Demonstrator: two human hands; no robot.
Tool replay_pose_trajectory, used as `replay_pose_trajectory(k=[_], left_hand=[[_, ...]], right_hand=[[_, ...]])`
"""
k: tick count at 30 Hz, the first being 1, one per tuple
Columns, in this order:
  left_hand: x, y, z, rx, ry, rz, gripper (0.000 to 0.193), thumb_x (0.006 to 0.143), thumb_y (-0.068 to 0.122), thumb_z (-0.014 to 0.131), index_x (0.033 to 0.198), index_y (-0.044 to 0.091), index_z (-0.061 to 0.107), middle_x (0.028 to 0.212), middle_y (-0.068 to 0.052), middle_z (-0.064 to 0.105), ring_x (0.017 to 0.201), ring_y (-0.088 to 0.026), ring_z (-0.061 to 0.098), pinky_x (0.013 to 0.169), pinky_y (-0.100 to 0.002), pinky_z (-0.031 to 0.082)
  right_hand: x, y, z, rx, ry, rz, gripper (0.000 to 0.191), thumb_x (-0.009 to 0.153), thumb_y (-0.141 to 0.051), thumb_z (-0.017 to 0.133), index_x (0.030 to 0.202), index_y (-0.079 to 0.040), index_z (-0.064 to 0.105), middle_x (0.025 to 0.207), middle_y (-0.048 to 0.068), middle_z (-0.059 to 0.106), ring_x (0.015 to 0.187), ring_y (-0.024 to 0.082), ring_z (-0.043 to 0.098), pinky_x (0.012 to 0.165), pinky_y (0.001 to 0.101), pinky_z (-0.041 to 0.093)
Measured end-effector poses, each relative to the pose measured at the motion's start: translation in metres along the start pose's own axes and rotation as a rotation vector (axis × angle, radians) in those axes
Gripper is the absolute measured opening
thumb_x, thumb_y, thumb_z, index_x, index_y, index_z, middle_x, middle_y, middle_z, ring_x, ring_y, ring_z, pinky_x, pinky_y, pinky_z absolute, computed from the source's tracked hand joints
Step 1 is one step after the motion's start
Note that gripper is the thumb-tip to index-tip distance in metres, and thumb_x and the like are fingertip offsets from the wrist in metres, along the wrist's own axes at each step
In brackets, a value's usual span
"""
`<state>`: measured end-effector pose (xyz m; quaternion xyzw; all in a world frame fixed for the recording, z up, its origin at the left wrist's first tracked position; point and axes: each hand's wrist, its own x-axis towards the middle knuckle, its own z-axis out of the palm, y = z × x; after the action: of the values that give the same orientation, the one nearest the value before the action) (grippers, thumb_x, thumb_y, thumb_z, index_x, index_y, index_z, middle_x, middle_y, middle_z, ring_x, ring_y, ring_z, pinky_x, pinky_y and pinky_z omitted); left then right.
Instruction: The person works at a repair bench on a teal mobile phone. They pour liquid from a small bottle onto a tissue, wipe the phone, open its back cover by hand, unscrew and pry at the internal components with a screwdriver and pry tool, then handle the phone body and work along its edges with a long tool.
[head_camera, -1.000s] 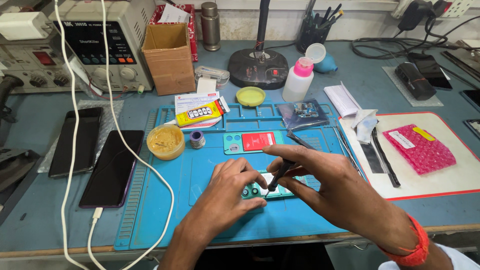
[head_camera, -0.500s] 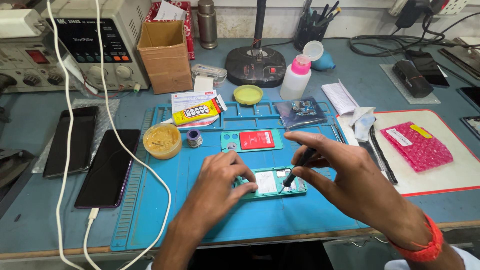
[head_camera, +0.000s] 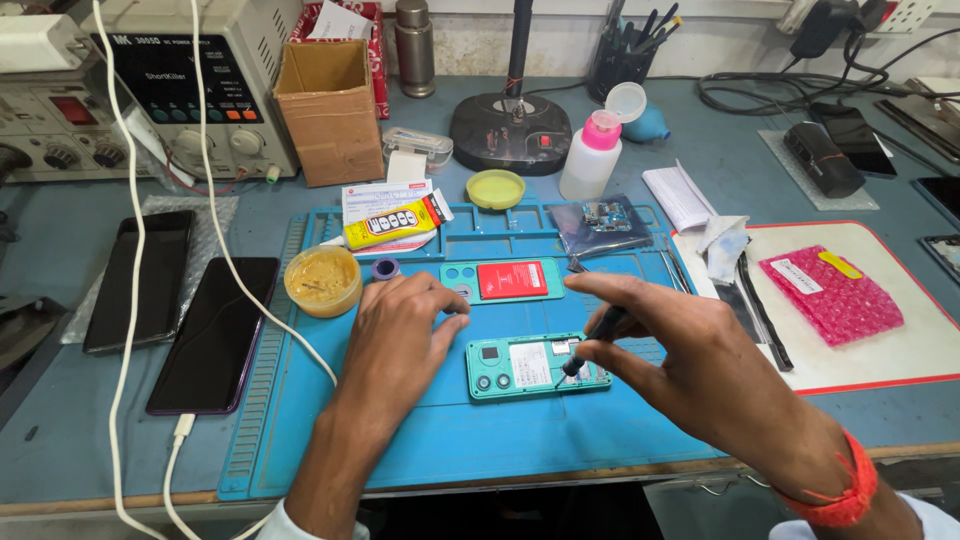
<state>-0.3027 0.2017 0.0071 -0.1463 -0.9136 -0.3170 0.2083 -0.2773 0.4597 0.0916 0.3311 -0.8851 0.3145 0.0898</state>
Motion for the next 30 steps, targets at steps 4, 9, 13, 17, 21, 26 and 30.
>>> replay_pose_trajectory(k=[4, 9, 13, 17, 21, 26, 30], left_hand=[[0.005, -0.004, 0.001, 0.049, 0.015, -0.022, 0.013, 0.081, 0.012, 0.076, 0.092, 0.009, 0.081, 0.091, -0.010, 0.075, 0.097, -0.029, 0.068, 0.093, -0.046, 0.043], [0.014, -0.008, 0.004, 0.079, 0.033, -0.003, 0.013, 0.081, 0.006, 0.073, 0.091, 0.009, 0.082, 0.091, -0.010, 0.076, 0.096, -0.030, 0.068, 0.092, -0.047, 0.043], [0.021, -0.012, 0.009, 0.097, 0.015, -0.002, 0.014, 0.083, 0.005, 0.072, 0.093, 0.009, 0.081, 0.092, -0.011, 0.075, 0.098, -0.030, 0.068, 0.092, -0.046, 0.044], [0.024, -0.015, 0.014, 0.086, 0.031, 0.026, 0.016, 0.083, 0.004, 0.071, 0.096, 0.008, 0.080, 0.095, -0.012, 0.075, 0.101, -0.032, 0.068, 0.095, -0.046, 0.043], [0.020, -0.007, 0.015, 0.059, 0.100, 0.126, 0.022, 0.081, 0.002, 0.070, 0.101, 0.006, 0.078, 0.102, -0.013, 0.075, 0.104, -0.034, 0.067, 0.098, -0.049, 0.042], [-0.001, 0.025, 0.013, -0.487, -0.253, 0.199, 0.031, 0.086, 0.009, 0.073, 0.117, 0.005, 0.071, 0.118, -0.014, 0.075, 0.113, -0.030, 0.070, 0.100, -0.044, 0.051], [-0.010, 0.048, 0.017, -0.879, -0.422, 0.083, 0.045, 0.094, 0.008, 0.068, 0.138, 0.008, 0.056, 0.120, -0.012, 0.076, 0.121, -0.024, 0.072, 0.101, -0.040, 0.056]], right_hand=[[-0.001, -0.006, 0.003, -0.071, -0.007, -0.030, 0.062, 0.081, -0.017, 0.081, 0.138, -0.009, 0.058, 0.091, 0.009, 0.078, 0.080, 0.019, 0.079, 0.070, 0.0350, 0.061], [-0.003, -0.012, 0.007, -0.090, 0.009, -0.100, 0.055, 0.083, -0.016, 0.080, 0.134, -0.011, 0.061, 0.091, 0.010, 0.076, 0.076, 0.023, 0.077, 0.065, 0.0347, 0.061], [-0.005, -0.013, 0.009, -0.101, 0.017, -0.120, 0.054, 0.082, -0.013, 0.079, 0.134, -0.010, 0.062, 0.098, 0.012, 0.076, 0.077, 0.025, 0.076, 0.064, 0.0351, 0.061], [-0.005, -0.014, 0.010, -0.139, 0.009, -0.093, 0.054, 0.082, -0.013, 0.080, 0.133, -0.011, 0.062, 0.097, 0.012, 0.076, 0.076, 0.027, 0.076, 0.063, 0.0366, 0.060], [-0.007, -0.015, 0.012, -0.163, 0.045, -0.145, 0.053, 0.082, -0.013, 0.080, 0.132, -0.011, 0.063, 0.106, 0.013, 0.077, 0.079, 0.028, 0.076, 0.066, 0.0371, 0.060], [-0.009, -0.016, 0.016, -0.088, 0.044, -0.127, 0.055, 0.082, -0.008, 0.078, 0.134, -0.011, 0.061, 0.106, 0.011, 0.077, 0.083, 0.026, 0.078, 0.066, 0.0350, 0.063], [-0.010, -0.015, 0.019, -0.093, 0.055, -0.122, 0.053, 0.082, -0.005, 0.076, 0.133, -0.010, 0.062, 0.104, 0.012, 0.077, 0.087, 0.028, 0.078, 0.066, 0.0363, 0.062]])
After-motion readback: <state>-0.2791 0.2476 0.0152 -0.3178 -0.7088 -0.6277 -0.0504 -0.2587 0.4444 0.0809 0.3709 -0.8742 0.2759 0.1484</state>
